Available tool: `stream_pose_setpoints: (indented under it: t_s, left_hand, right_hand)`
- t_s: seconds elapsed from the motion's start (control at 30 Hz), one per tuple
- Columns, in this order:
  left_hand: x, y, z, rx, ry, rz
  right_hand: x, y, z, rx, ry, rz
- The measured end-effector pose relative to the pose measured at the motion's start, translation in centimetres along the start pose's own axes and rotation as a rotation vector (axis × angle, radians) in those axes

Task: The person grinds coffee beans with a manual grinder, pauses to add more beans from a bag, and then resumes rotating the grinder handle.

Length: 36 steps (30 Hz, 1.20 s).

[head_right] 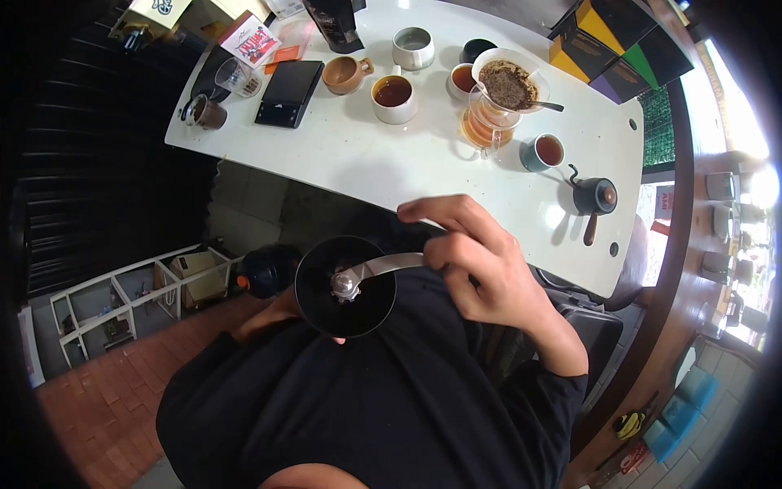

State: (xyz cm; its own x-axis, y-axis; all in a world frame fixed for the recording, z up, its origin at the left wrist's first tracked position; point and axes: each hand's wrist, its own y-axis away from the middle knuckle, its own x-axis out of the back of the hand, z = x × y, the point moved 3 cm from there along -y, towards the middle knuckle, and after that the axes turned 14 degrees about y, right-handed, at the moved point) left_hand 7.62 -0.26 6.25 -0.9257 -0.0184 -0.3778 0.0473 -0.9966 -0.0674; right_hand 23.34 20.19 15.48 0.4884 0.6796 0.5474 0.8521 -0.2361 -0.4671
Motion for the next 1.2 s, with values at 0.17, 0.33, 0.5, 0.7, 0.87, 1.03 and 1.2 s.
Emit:
stream_pose_setpoints:
  t_s: [0.17,0.33,0.5,0.7,0.87,1.03,1.2]
  left_hand:
    - [-0.6,-1.8,2.5,-0.110,-0.197,-0.075]
    - [-0.5,-2.0,3.0,-0.165,-0.346,-0.070]
    - [-1.5,-2.7,3.3,-0.344,-0.478,-0.075]
    - [-3.3,-3.5,7.2,-0.326,-0.533,-0.103]
    - [-2.4,-3.5,6.2,-0.357,-0.504,-0.108]
    - [-0.3,-3.0,2.9,-0.292,-0.344,0.030]
    - [0.6,-3.4,2.0,-0.225,-0.151,0.023]
  right_hand:
    - [0.5,1.0,-2.3,0.145,-0.070,-0.017]
    - [0.4,2.2,-3.2,0.231,-0.174,-0.006]
    - [0.8,1.8,-3.1,0.249,-0.136,0.051]
    - [1.3,0.1,-3.1,0.147,-0.155,0.009]
    - [1.4,-0.4,-3.0,0.230,-0.261,-0.081]
    - [0.8,-1.2,-2.2,0.176,-0.207,-0.120]
    - [0.7,-0.9,-2.6,0.237,-0.273,-0.134]
